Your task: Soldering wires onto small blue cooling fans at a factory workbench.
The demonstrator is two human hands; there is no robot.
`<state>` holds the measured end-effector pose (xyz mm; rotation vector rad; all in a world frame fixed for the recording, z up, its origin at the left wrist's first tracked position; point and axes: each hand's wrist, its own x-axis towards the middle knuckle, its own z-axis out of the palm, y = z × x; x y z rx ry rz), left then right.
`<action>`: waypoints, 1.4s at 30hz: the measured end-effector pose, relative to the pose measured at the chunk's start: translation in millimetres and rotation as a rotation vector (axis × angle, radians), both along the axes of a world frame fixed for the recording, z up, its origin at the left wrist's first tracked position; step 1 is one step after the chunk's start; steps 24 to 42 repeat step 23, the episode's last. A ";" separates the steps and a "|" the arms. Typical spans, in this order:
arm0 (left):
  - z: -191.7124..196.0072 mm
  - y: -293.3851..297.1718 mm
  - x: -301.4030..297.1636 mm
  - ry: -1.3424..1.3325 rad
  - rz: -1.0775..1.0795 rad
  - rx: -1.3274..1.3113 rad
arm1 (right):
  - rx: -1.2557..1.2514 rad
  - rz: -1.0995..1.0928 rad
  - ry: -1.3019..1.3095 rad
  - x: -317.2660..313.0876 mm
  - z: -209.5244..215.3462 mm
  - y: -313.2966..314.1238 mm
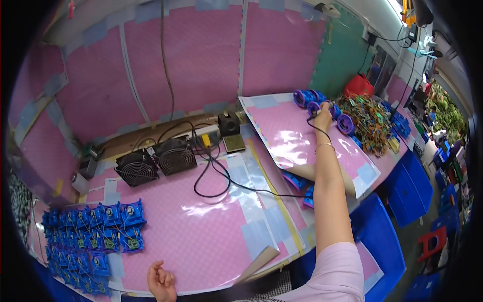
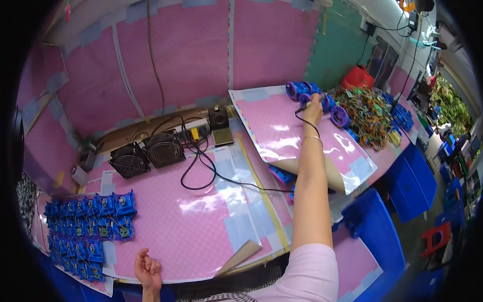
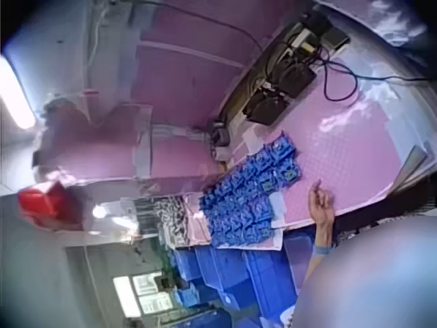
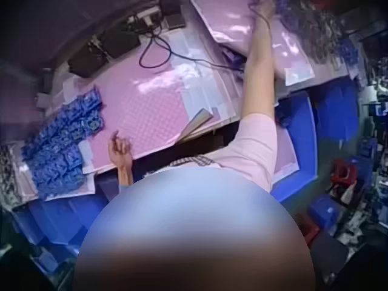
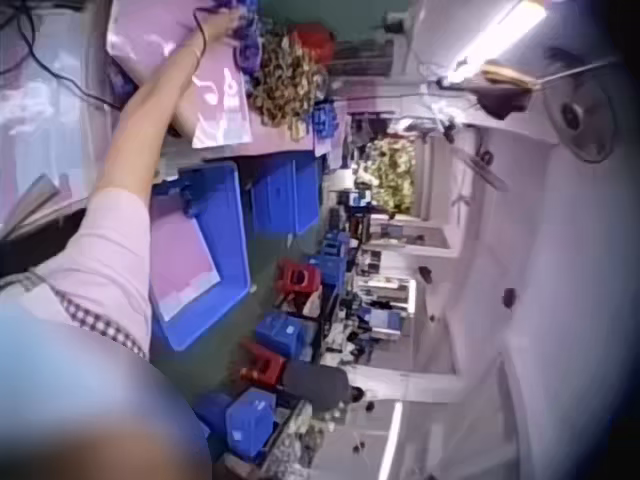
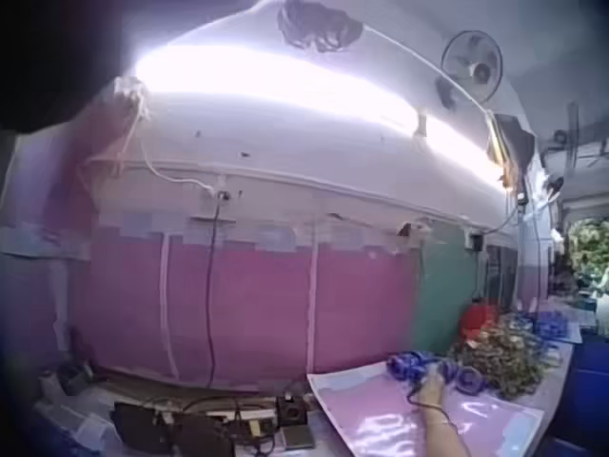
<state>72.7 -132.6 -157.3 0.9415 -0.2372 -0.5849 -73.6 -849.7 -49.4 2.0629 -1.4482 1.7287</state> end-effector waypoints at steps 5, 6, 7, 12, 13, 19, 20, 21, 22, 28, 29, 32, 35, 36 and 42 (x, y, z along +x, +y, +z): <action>38.5 2.1 -6.9 0.257 0.078 0.017 | 0.111 -0.013 -0.065 9.9 28.9 67.4; 30.7 9.9 -1.9 0.298 -0.102 -0.053 | -0.037 0.049 -0.103 7.1 44.6 83.1; 17.3 -3.5 6.5 0.367 -0.145 -0.052 | -0.139 0.104 -0.099 6.6 31.5 91.7; 60.4 -36.5 -9.7 -0.024 -0.058 0.244 | 0.017 0.634 -0.093 27.4 70.5 270.6; 64.9 -44.5 -15.4 -0.181 0.012 0.427 | 0.053 0.694 -0.083 28.4 68.2 303.0; 79.3 -47.9 -39.4 -1.128 0.253 0.547 | 0.398 1.160 0.270 41.1 33.1 449.8; 75.4 -47.9 -40.7 -1.126 0.247 0.527 | 0.368 1.218 0.297 49.4 17.1 458.2; 69.6 -50.0 -40.9 -1.187 0.260 0.572 | 0.331 1.269 0.327 57.2 8.8 464.1; 63.7 -52.1 -40.5 -1.247 0.276 0.615 | 0.347 1.242 0.350 61.1 12.5 469.4; 62.0 -52.9 -36.3 -1.249 0.217 0.722 | 0.359 1.209 0.370 63.2 22.2 472.8; 62.0 -52.9 -36.3 -1.249 0.217 0.722 | 0.359 1.209 0.370 63.2 22.2 472.8; 62.0 -52.9 -36.3 -1.249 0.217 0.722 | 0.359 1.209 0.370 63.2 22.2 472.8; 62.0 -52.9 -36.3 -1.249 0.217 0.722 | 0.359 1.209 0.370 63.2 22.2 472.8; 62.0 -52.9 -36.3 -1.249 0.217 0.722 | 0.359 1.209 0.370 63.2 22.2 472.8; 62.0 -52.9 -36.3 -1.249 0.217 0.722 | 0.359 1.209 0.370 63.2 22.2 472.8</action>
